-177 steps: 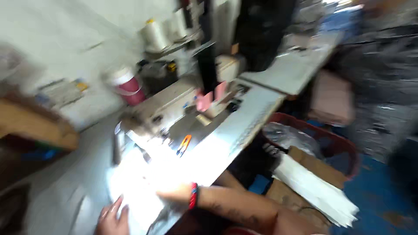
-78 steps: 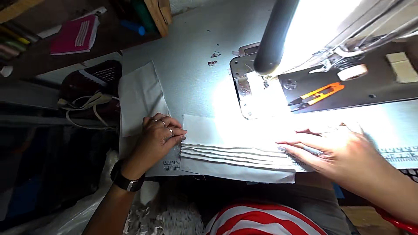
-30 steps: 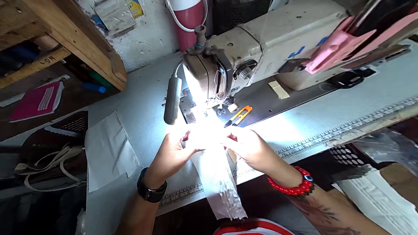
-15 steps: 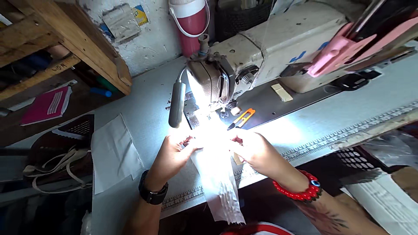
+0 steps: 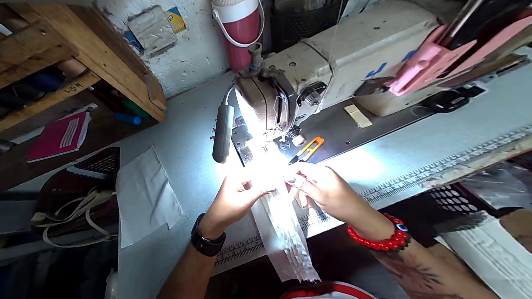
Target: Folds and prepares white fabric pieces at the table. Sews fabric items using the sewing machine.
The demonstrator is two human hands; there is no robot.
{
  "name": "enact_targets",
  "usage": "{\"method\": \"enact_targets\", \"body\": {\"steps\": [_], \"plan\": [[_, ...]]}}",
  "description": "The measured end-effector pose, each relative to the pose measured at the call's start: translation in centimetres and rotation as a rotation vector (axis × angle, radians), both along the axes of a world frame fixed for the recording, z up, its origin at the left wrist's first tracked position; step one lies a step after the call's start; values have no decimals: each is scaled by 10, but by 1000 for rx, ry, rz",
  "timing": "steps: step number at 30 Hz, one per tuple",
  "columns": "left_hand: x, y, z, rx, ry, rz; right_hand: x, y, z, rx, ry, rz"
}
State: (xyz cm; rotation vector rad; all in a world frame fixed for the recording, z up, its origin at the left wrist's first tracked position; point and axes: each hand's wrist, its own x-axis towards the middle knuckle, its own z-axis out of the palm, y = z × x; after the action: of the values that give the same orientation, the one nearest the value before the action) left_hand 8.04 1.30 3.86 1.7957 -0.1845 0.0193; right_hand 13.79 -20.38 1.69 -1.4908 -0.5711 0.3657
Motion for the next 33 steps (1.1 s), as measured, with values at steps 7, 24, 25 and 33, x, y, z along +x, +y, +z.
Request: {"method": "enact_targets", "body": {"steps": [7, 24, 25, 33], "plan": [[-2, -7, 2, 114, -42, 32, -1, 9, -2, -44, -55, -124], [27, -5, -13, 625, -15, 192, -16, -15, -7, -454, -170, 13], [30, -6, -19, 712, -48, 214, -16, -15, -7, -536, -212, 15], [7, -26, -28, 1114, -355, 99, -27, -26, -17, -849, -1001, -115]]}}
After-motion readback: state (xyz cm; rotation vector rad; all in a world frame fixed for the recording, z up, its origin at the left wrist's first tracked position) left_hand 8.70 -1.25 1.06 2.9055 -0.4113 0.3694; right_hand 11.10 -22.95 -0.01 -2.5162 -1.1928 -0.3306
